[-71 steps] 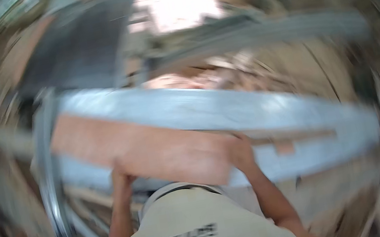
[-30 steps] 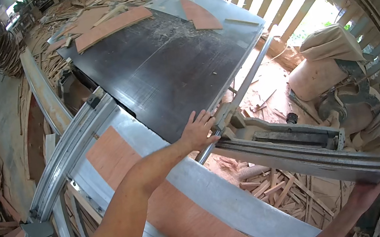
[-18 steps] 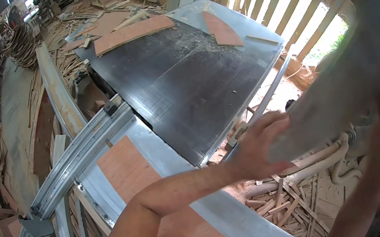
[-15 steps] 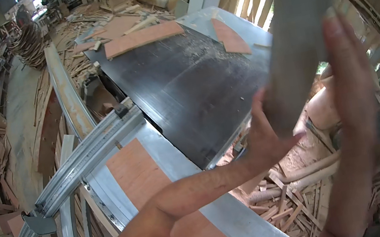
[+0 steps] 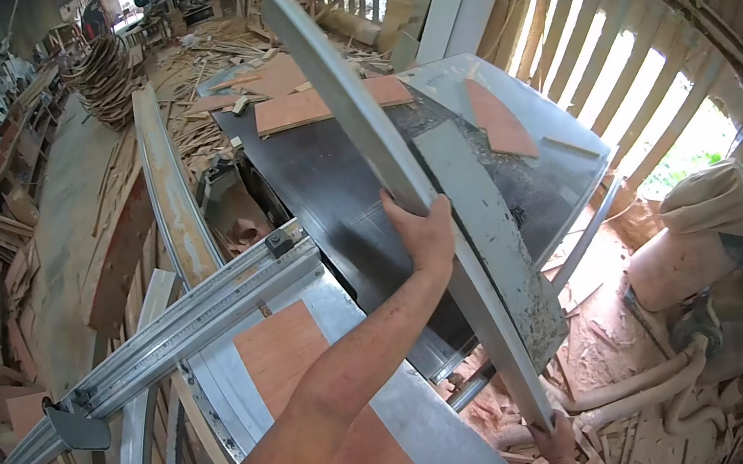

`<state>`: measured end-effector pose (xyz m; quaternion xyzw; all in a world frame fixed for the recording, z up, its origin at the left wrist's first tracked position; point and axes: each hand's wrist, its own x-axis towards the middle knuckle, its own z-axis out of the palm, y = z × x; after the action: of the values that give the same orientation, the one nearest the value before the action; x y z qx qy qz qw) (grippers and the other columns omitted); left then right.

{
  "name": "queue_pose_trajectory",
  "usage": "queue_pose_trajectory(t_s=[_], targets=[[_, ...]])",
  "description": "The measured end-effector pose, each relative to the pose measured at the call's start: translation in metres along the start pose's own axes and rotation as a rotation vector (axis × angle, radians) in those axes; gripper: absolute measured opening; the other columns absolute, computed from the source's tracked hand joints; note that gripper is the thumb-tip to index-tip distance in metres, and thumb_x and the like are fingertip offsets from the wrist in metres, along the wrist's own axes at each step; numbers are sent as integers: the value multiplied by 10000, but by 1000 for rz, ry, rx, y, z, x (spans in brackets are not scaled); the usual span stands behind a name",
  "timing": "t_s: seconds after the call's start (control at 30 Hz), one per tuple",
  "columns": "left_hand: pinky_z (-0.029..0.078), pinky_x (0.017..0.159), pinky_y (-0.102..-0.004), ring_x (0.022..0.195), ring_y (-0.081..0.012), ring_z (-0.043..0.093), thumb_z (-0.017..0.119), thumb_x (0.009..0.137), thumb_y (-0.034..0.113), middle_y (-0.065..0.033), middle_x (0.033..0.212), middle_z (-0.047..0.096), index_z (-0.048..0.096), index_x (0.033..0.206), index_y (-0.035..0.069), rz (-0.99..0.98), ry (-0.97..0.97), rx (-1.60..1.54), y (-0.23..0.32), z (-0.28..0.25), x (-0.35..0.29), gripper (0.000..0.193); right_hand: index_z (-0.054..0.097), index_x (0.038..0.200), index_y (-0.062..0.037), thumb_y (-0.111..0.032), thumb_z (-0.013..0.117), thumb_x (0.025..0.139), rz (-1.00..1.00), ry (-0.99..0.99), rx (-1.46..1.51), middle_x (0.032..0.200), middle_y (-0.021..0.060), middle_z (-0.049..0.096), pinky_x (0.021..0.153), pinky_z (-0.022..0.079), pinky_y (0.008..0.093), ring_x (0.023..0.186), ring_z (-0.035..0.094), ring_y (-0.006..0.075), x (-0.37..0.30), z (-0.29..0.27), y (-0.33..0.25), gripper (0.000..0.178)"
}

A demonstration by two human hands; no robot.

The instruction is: The person cuts a wooden plank on a table saw and then assembles a wooden chair frame. They use a hammer to secure thin wooden strips onto the frame and fit the cut plank into the structure. Another person assists by holding the frame during the final assembly steps.

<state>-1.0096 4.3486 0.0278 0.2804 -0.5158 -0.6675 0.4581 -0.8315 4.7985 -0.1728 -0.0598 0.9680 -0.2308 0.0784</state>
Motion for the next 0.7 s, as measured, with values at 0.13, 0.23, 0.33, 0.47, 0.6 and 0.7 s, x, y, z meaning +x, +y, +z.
queue_pose_trajectory(t_s=[0.13, 0.23, 0.33, 0.47, 0.6, 0.7], targets=[[188, 1200, -468, 1431, -473, 218, 586, 811, 163, -371, 1515, 199, 102, 1484, -147, -124, -13, 182, -29, -11, 21, 885, 602, 1062, -29, -379, 878, 646, -108, 183, -168, 866, 185, 665, 703, 518, 478, 806, 654, 410, -7, 0, 2, 610], [47, 1235, -476, 1482, -480, 49, 498, 843, 102, -391, 1546, 99, 100, 1466, -180, -126, -13, 363, -67, -17, 30, 791, 616, 1025, -37, -378, 872, 639, -148, 131, -182, 840, 161, 662, 679, 519, 481, 774, 658, 379, -5, -37, -34, 575], [46, 1234, -482, 1481, -481, 50, 525, 862, 117, -389, 1548, 95, 99, 1473, -168, -40, 16, 400, -107, -26, 34, 797, 619, 988, -38, -353, 847, 688, -119, 48, -255, 849, 206, 659, 695, 515, 484, 808, 648, 436, 6, -68, -70, 491], [75, 1229, -488, 1484, -474, 59, 567, 878, 138, -386, 1549, 93, 123, 1481, -142, -101, -192, 641, -91, -25, 7, 799, 622, 947, -31, -377, 841, 700, -73, 47, -351, 838, 204, 654, 701, 508, 484, 787, 641, 427, 6, -101, -104, 478], [172, 1192, -486, 1448, -431, 208, 619, 875, 213, -335, 1523, 230, 379, 1394, -65, 370, -359, 783, -77, -41, 0, 635, 641, 1057, -3, -365, 761, 802, -133, 8, -168, 911, 206, 673, 741, 508, 464, 831, 662, 366, 13, -100, -74, 459], [299, 1089, -466, 1277, -345, 453, 631, 869, 307, -224, 1338, 509, 600, 1192, 13, 547, -649, 860, -79, -54, 12, 438, 609, 1209, 34, -365, 689, 873, -23, -170, 194, 1044, 244, 671, 822, 524, 430, 959, 670, 324, 37, -102, -32, 528]])
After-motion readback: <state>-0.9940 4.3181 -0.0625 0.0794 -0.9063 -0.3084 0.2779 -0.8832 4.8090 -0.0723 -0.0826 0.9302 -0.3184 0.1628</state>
